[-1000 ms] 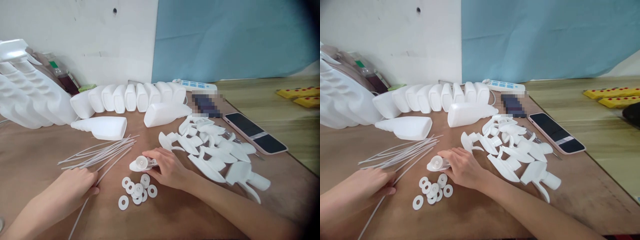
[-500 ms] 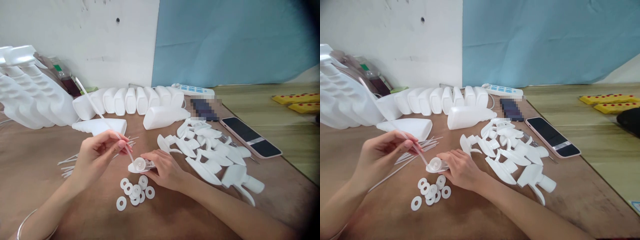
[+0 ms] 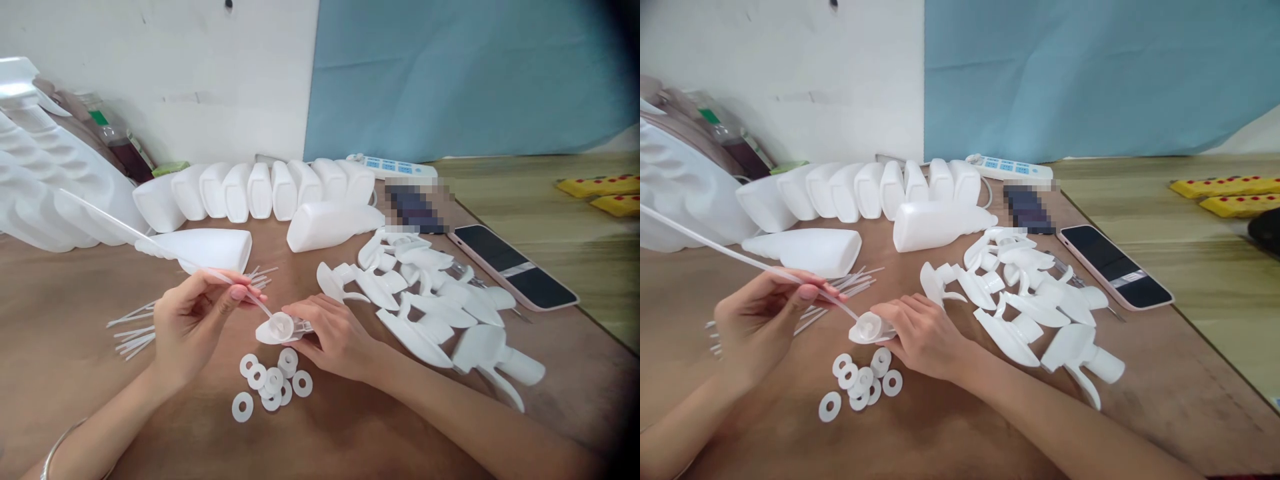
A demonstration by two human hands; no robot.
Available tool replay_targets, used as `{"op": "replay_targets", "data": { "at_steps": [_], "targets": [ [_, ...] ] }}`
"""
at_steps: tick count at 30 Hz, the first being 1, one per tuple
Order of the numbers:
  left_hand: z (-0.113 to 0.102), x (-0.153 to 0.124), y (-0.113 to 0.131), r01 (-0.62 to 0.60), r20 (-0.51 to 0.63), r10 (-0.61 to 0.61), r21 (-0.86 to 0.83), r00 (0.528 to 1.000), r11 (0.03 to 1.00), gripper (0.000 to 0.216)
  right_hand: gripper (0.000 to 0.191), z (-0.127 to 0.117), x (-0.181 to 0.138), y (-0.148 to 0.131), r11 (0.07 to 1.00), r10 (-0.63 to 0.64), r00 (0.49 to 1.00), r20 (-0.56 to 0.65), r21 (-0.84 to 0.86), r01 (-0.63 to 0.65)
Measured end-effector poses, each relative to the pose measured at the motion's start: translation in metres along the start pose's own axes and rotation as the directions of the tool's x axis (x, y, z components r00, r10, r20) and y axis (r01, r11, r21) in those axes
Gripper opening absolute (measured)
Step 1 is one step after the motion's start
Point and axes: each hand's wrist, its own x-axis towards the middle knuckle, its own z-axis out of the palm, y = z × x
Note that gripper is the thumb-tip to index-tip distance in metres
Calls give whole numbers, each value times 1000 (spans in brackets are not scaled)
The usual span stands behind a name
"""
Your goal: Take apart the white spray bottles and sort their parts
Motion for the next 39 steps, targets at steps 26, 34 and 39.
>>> {"op": "replay_targets", "data": {
  "at_steps": [26, 34, 39],
  "targets": [
    [0, -8, -7, -211, -25, 212, 27, 977, 977, 17, 27, -1, -1, 0, 1000, -2, 1000, 9, 2, 2],
    [-1, -9, -9, -218, -20, 218, 23, 976, 976, 18, 27, 0, 0, 0, 1000, -6, 1000, 10, 3, 6],
    [0, -11, -10, -204, 20, 204, -8, 979, 979, 22, 26, -1, 0, -1, 1000, -7, 1000, 3, -3, 7]
  ]
}}
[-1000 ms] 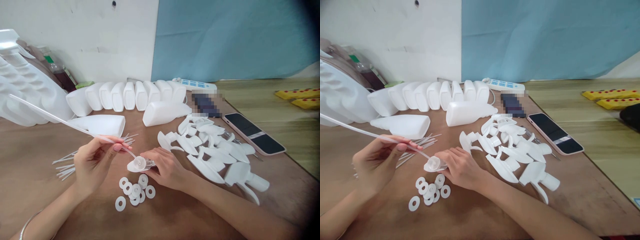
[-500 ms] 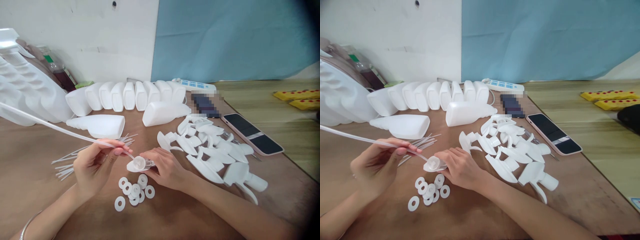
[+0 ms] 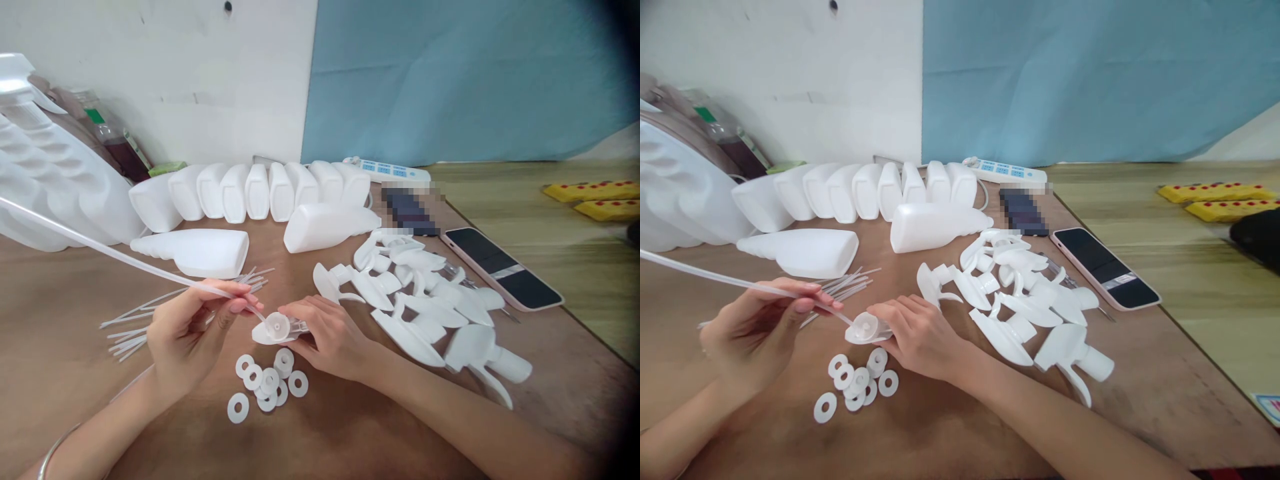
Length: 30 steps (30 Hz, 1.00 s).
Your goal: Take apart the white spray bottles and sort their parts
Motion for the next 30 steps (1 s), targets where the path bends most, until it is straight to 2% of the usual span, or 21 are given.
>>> {"op": "replay_targets", "data": {
  "at_steps": [7, 12, 18, 24, 30],
  "targets": [
    [1, 1, 1, -62, -66, 62, 13, 996, 998, 24, 27, 0, 0, 0, 1000, -2, 1000, -1, -2, 2],
    [1, 1, 2, -84, -18, 85, 36, 996, 996, 26, 26, 1, 0, 0, 1000, 0, 1000, 4, -6, 0],
    [1, 3, 3, -90, -34, 90, 5, 995, 996, 22, 27, 1, 0, 0, 1000, -6, 1000, 4, -8, 6],
    [0, 2, 3, -29, -34, 29, 5, 999, 1000, 21, 26, 0, 1, 0, 1000, -6, 1000, -3, -3, 6],
    [1, 2, 2, -55, -10, 55, 3, 998, 999, 24, 25, -1, 1, -2, 1000, -12, 1000, -14, -3, 12]
  ]
}}
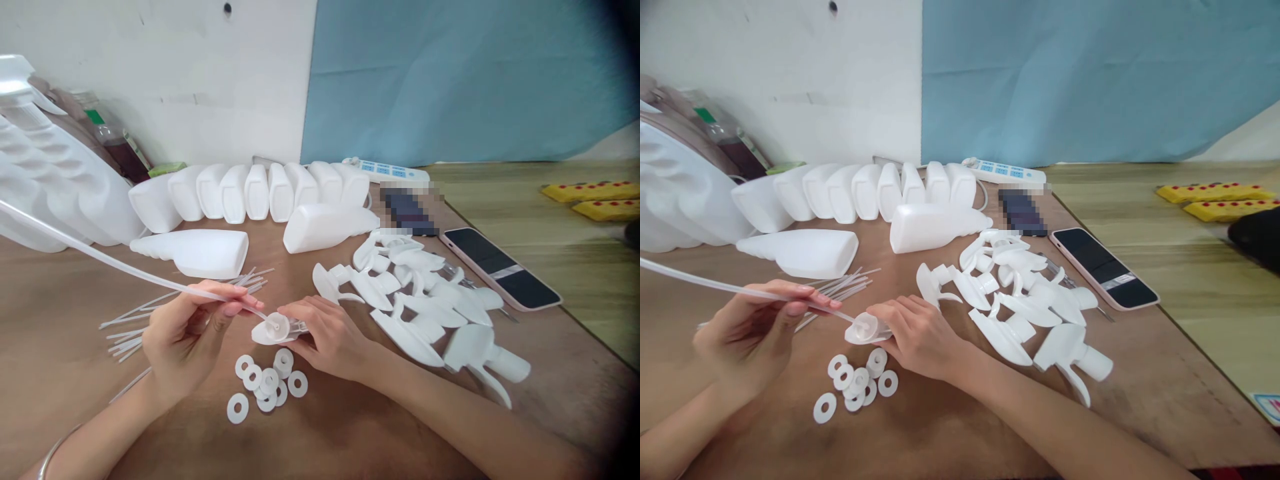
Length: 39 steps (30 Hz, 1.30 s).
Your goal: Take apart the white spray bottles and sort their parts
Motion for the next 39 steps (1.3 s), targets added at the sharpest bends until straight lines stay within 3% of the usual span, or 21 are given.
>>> {"op": "replay_targets", "data": {
  "at_steps": [6, 14, 29, 39],
  "targets": [
    [0, -1, 1, 36, -1, -36, 5, 999, 999, 23, 25, 0, -1, 0, 1000, 11, 1000, 13, -2, -11],
    [-1, 1, -1, -2, 7, 2, -41, 1000, 999, 25, 25, 1, -1, 1, 1000, 7, 1000, 12, -3, -7],
    [-3, 1, -2, 0, 22, -2, 78, 1000, 997, 20, 26, 1, -2, 1, 1000, 25, 999, 23, -3, -25],
    [-2, 1, -2, 16, 44, -18, 50, 999, 999, 22, 28, 2, -2, 2, 1000, 20, 999, 26, 6, -20]
  ]
}}
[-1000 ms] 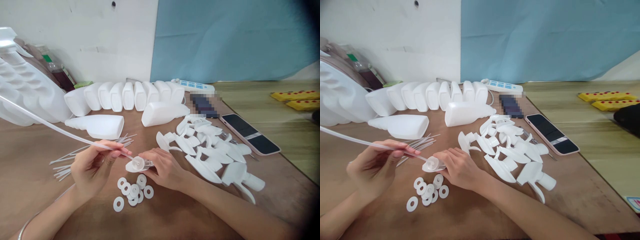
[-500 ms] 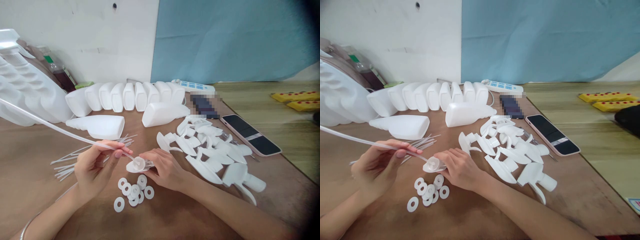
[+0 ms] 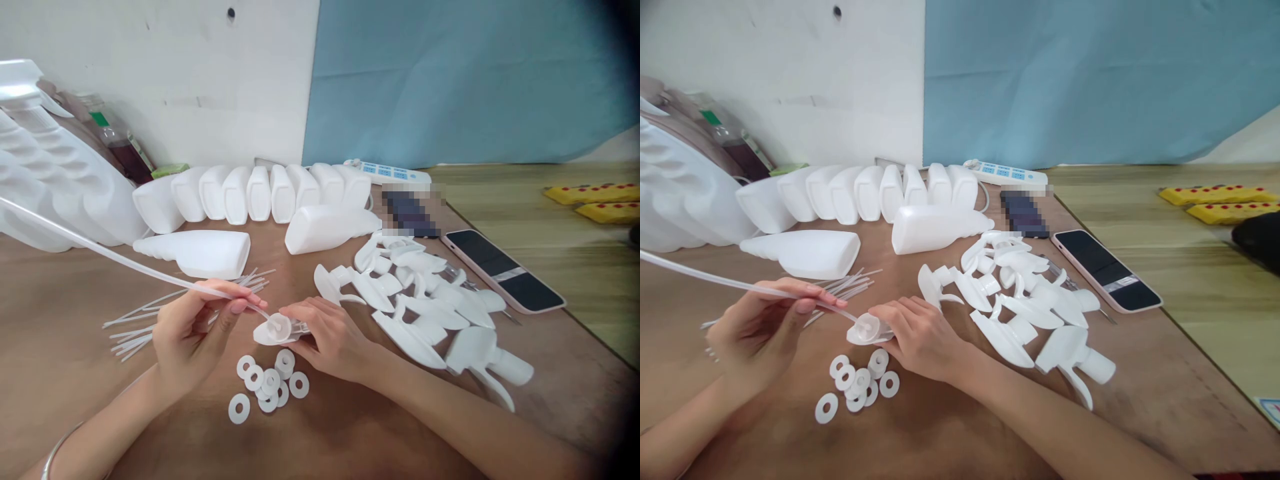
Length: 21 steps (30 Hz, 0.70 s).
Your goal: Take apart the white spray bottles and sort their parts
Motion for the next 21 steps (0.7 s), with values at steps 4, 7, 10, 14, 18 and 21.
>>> {"op": "replay_targets", "data": {
  "at_steps": [4, 7, 10, 14, 18, 21],
  "targets": [
    [1, 0, 1, 13, 39, -11, -64, 999, 998, 27, 27, -1, 0, 0, 1000, 3, 1000, 0, -2, -3],
    [5, 1, 2, 35, 70, -27, -122, 997, 992, 25, 26, -1, 0, -1, 1000, 6, 1000, 2, 2, -6],
    [9, 2, 1, 91, 99, -76, -159, 992, 983, 25, 26, 0, 0, -1, 1000, 6, 1000, 2, 2, -6],
    [9, -1, -3, 168, 103, -162, -55, 981, 984, 21, 25, 1, 0, 0, 1000, -1, 1000, 1, -3, 1],
    [8, -3, -5, 175, 134, -181, 54, 974, 983, 16, 25, 1, 0, -1, 1000, -8, 1000, -1, -18, 8],
    [10, -3, -5, 138, 217, -155, 92, 964, 986, 16, 27, 1, 0, -1, 1000, -10, 1000, -4, -30, 10]
  ]
}}
